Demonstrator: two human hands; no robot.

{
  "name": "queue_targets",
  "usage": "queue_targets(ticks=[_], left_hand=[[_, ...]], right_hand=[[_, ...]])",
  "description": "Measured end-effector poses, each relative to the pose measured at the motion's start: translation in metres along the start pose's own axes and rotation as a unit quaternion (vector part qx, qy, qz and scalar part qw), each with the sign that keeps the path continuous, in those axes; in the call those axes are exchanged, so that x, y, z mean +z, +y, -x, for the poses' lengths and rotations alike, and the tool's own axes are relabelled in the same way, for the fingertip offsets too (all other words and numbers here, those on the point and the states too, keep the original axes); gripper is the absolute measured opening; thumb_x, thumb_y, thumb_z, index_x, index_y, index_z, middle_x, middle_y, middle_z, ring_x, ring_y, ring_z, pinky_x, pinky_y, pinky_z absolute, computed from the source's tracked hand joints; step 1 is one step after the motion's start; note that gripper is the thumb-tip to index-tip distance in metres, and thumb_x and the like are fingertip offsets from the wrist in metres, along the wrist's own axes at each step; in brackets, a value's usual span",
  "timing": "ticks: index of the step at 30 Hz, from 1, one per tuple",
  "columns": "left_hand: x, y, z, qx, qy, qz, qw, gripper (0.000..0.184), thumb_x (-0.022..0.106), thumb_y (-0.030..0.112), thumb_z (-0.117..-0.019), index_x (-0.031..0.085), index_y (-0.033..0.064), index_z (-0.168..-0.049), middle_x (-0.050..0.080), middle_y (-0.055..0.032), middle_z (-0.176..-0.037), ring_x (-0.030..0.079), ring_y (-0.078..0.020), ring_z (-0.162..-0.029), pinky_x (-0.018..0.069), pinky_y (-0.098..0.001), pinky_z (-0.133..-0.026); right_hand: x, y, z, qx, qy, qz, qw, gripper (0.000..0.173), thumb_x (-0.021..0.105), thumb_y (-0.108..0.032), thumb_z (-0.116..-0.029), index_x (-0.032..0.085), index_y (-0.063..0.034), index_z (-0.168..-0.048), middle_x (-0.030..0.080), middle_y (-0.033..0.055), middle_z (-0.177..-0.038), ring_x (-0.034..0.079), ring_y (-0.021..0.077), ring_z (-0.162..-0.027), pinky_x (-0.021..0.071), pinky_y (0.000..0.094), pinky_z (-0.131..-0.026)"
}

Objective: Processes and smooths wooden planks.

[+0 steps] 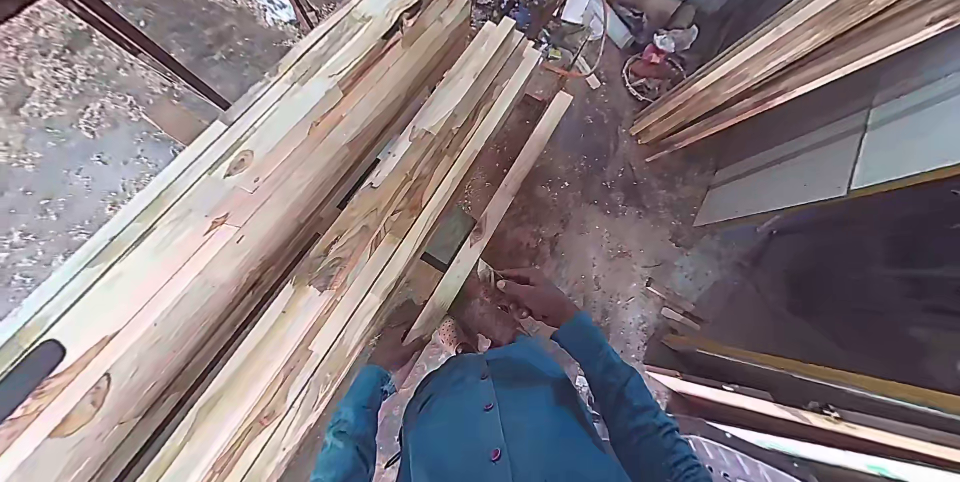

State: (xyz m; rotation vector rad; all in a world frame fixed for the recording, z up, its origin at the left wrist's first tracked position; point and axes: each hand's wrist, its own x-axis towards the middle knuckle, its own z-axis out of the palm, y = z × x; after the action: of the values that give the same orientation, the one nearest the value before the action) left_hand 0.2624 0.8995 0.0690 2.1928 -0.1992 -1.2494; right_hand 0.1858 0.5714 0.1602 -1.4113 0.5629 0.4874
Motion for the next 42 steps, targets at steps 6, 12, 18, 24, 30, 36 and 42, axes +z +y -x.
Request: queue_targets(ticks=[6,12,18,24,30,36,42], left_hand=[[0.008,0.005,0.006,-0.028,0.024,-0.004,0.999,0.064,0.073,0.036,-0.0970,0.053,0.0014,-0.146,0.054,-0.0239,-0.148,0.051,-0.0350,-0.141,0.0366,-0.0527,-0.120],[0.032,0.015,0.002,-0.102,0.088,-0.049,0.990,0.094,0.092,0.044,-0.0743,0.049,0.0060,-0.149,0.060,-0.0255,-0.140,0.057,-0.0424,-0.132,0.0428,-0.0609,-0.113],[0.042,0.001,-0.008,-0.099,0.114,-0.050,0.987,0.079,0.090,0.029,-0.0766,0.056,0.0048,-0.144,0.061,-0.0247,-0.139,0.056,-0.0428,-0.132,0.0422,-0.0626,-0.112],[0.064,0.033,0.007,-0.162,0.214,-0.110,0.957,0.070,0.084,0.024,-0.0821,0.057,0.0134,-0.146,0.066,-0.0204,-0.135,0.062,-0.0425,-0.126,0.0458,-0.0682,-0.104],[0.085,0.044,0.012,-0.193,0.279,-0.155,0.928,0.069,0.080,0.023,-0.0866,0.053,0.0178,-0.150,0.064,-0.0190,-0.136,0.060,-0.0418,-0.127,0.0436,-0.0656,-0.106],[0.087,0.047,0.010,-0.192,0.312,-0.166,0.916,0.064,0.083,0.023,-0.0830,0.060,0.0149,-0.142,0.066,-0.0200,-0.132,0.061,-0.0427,-0.124,0.0434,-0.0666,-0.105],[0.058,0.035,0.008,-0.166,0.185,-0.182,0.951,0.078,0.078,0.009,-0.0819,0.043,0.0042,-0.152,0.054,-0.0250,-0.146,0.053,-0.0446,-0.134,0.0446,-0.0642,-0.108]], right_hand=[[-0.052,-0.013,-0.014,-0.011,0.036,-0.035,0.999,0.037,0.048,-0.025,-0.1104,0.057,-0.0036,-0.139,0.066,0.0048,-0.086,0.059,0.0087,-0.058,0.0508,0.0240,-0.051],[-0.107,-0.033,-0.075,-0.077,0.166,0.216,0.959,0.051,0.066,-0.025,-0.1016,0.053,-0.0120,-0.149,0.069,0.0181,-0.126,0.071,0.0295,-0.104,0.0579,0.0501,-0.092],[-0.113,-0.016,-0.150,-0.130,0.251,0.411,0.867,0.065,0.065,-0.015,-0.0975,0.044,-0.0245,-0.158,0.055,0.0264,-0.143,0.062,0.0438,-0.121,0.0532,0.0585,-0.099],[-0.082,-0.040,-0.088,0.029,0.173,0.479,0.860,0.054,0.055,-0.020,-0.1033,0.046,-0.0158,-0.156,0.042,0.0319,-0.151,0.058,0.0454,-0.125,0.0508,0.0557,-0.103],[-0.125,-0.081,-0.142,-0.042,0.274,0.410,0.869,0.038,0.056,-0.019,-0.1036,0.062,-0.0020,-0.137,0.062,0.0287,-0.131,0.060,0.0434,-0.125,0.0492,0.0553,-0.105],[-0.028,-0.065,-0.076,0.071,0.100,0.498,0.858,0.051,0.060,-0.022,-0.0988,0.053,0.0023,-0.143,0.048,0.0330,-0.144,0.058,0.0447,-0.126,0.0508,0.0549,-0.102],[-0.060,-0.053,-0.047,-0.037,0.036,0.400,0.915,0.038,0.051,-0.024,-0.1048,0.066,-0.0019,-0.133,0.069,0.0216,-0.122,0.066,0.0338,-0.115,0.0500,0.0512,-0.102]])
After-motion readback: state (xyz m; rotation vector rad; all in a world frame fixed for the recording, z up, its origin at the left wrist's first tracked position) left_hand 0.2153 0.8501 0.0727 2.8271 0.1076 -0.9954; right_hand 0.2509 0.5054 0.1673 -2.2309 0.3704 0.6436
